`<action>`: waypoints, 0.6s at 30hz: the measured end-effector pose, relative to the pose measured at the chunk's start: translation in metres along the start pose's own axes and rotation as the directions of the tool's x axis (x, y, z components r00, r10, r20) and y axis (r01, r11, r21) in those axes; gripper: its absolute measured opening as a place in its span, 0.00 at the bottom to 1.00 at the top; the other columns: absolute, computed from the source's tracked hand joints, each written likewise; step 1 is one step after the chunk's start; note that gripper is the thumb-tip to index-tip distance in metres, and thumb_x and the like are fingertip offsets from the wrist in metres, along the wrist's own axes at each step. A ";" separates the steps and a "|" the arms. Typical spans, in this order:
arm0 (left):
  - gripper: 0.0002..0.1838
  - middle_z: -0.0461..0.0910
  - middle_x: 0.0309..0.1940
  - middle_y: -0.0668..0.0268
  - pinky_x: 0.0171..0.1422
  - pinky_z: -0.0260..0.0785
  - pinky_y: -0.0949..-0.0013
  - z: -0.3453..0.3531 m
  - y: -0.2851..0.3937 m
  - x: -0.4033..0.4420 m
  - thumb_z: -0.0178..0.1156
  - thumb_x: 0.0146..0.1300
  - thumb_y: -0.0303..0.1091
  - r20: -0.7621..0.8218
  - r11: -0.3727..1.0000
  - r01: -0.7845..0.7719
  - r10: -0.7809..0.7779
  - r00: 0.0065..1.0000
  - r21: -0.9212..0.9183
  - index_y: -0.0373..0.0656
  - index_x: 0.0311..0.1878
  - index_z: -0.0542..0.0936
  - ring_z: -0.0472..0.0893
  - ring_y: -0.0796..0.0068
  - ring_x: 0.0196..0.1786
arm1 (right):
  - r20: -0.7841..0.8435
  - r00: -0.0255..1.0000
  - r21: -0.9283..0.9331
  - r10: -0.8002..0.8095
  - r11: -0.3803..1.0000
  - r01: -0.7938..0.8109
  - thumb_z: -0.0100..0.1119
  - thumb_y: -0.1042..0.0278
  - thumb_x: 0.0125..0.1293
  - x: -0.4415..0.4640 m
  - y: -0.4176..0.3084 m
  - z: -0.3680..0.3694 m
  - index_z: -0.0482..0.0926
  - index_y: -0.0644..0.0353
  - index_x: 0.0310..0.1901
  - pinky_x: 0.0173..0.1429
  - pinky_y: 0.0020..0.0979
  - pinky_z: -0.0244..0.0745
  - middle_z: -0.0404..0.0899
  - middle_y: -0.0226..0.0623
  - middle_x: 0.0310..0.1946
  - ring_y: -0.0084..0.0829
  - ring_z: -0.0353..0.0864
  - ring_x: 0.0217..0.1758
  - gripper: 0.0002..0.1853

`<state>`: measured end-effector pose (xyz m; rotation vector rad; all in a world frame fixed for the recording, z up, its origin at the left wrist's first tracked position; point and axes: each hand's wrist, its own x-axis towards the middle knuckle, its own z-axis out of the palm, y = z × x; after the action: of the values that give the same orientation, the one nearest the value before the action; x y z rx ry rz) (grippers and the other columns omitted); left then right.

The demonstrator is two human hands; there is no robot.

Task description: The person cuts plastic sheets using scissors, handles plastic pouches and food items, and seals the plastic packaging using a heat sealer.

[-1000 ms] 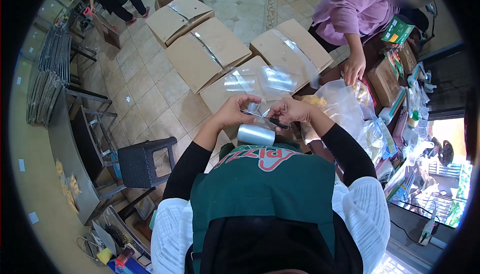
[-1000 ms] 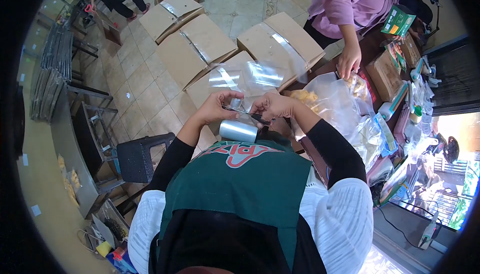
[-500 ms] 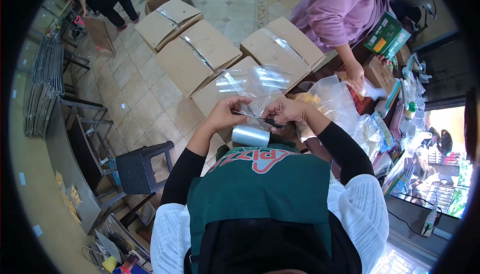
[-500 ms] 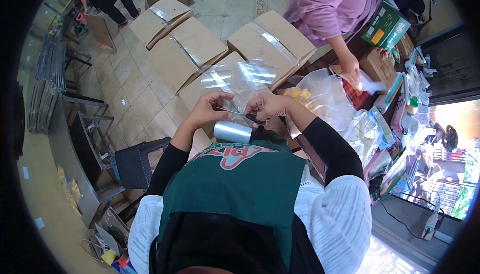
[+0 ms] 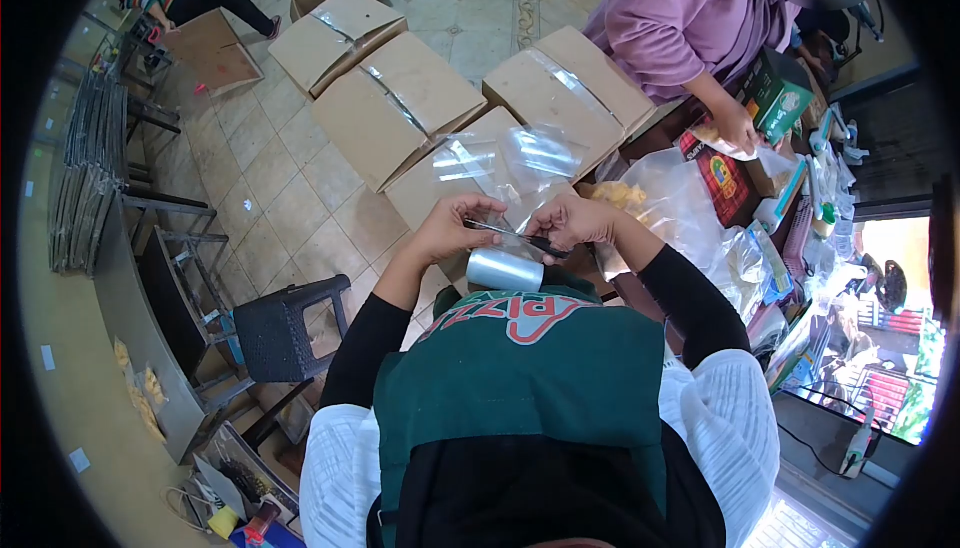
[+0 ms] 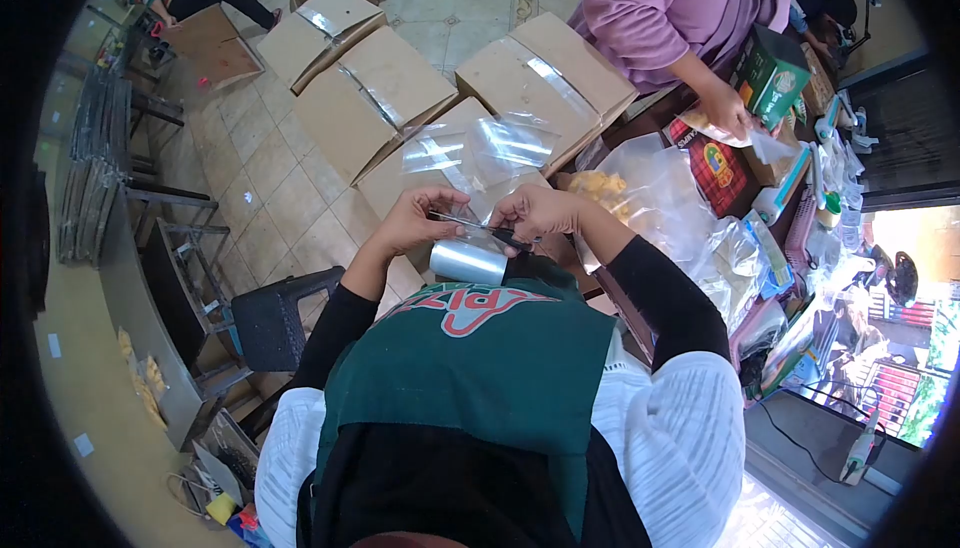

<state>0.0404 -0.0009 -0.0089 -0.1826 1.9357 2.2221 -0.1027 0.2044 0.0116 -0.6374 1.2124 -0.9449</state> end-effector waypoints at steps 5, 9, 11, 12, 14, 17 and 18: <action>0.23 0.79 0.36 0.69 0.40 0.71 0.79 0.001 -0.001 0.001 0.70 0.45 0.20 -0.010 0.999 0.014 -0.015 1.000 -0.038 0.38 0.48 0.78 0.76 0.84 0.35 | 0.005 1.000 0.005 0.028 1.000 -0.028 0.61 0.87 0.42 0.000 -0.001 -0.001 0.76 0.71 0.46 0.34 0.18 0.70 0.79 0.32 0.33 0.18 0.77 0.35 0.24; 0.24 0.79 0.37 0.69 0.40 0.71 0.79 0.000 0.003 0.001 0.70 0.44 0.20 0.005 0.999 0.036 -0.035 0.999 -0.028 0.38 0.49 0.78 0.77 0.84 0.34 | 0.005 1.000 -0.002 0.007 1.000 -0.007 0.61 0.86 0.43 0.001 0.005 -0.004 0.76 0.71 0.47 0.31 0.19 0.69 0.80 0.32 0.31 0.18 0.77 0.32 0.23; 0.26 0.79 0.39 0.68 0.40 0.71 0.80 -0.001 0.000 0.002 0.70 0.43 0.20 0.018 0.999 0.033 -0.033 0.999 -0.003 0.38 0.51 0.77 0.76 0.84 0.33 | 0.026 0.999 -0.018 -0.034 0.999 0.034 0.59 0.84 0.46 0.003 0.008 -0.005 0.75 0.71 0.46 0.28 0.20 0.71 0.80 0.34 0.28 0.20 0.77 0.28 0.21; 0.27 0.79 0.40 0.68 0.40 0.71 0.79 0.000 0.002 0.001 0.69 0.44 0.19 0.018 0.999 0.031 -0.030 0.999 -0.023 0.38 0.51 0.76 0.77 0.83 0.34 | 0.025 0.999 -0.019 -0.024 1.000 0.024 0.60 0.84 0.46 0.002 0.007 -0.004 0.75 0.70 0.46 0.28 0.20 0.71 0.80 0.33 0.28 0.19 0.77 0.28 0.21; 0.28 0.78 0.41 0.66 0.41 0.72 0.78 0.002 0.007 -0.001 0.68 0.44 0.18 0.014 0.998 0.024 -0.023 1.000 -0.062 0.38 0.53 0.75 0.77 0.82 0.35 | 0.026 1.000 -0.023 -0.004 1.000 0.004 0.61 0.84 0.46 0.000 0.001 -0.004 0.75 0.70 0.47 0.27 0.20 0.71 0.80 0.33 0.27 0.19 0.77 0.28 0.21; 0.30 0.77 0.45 0.65 0.44 0.72 0.77 0.000 0.005 0.001 0.66 0.44 0.17 0.016 0.999 -0.028 0.028 0.999 0.038 0.38 0.55 0.73 0.78 0.80 0.39 | 0.074 0.997 -0.002 0.005 1.000 -0.005 0.61 0.83 0.46 0.002 0.004 -0.007 0.75 0.69 0.48 0.33 0.18 0.70 0.80 0.35 0.35 0.20 0.79 0.31 0.22; 0.31 0.76 0.45 0.66 0.46 0.72 0.76 -0.001 0.004 0.001 0.67 0.43 0.17 0.013 1.000 -0.013 0.013 1.000 0.004 0.38 0.56 0.72 0.77 0.81 0.40 | 0.097 0.995 -0.004 0.005 1.000 -0.004 0.60 0.83 0.46 0.001 0.001 -0.006 0.75 0.69 0.48 0.33 0.19 0.70 0.80 0.35 0.34 0.20 0.79 0.31 0.23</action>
<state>0.0386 -0.0020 -0.0049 -0.1552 1.9399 2.2221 -0.1078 0.2038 0.0090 -0.6762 1.1290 -0.8975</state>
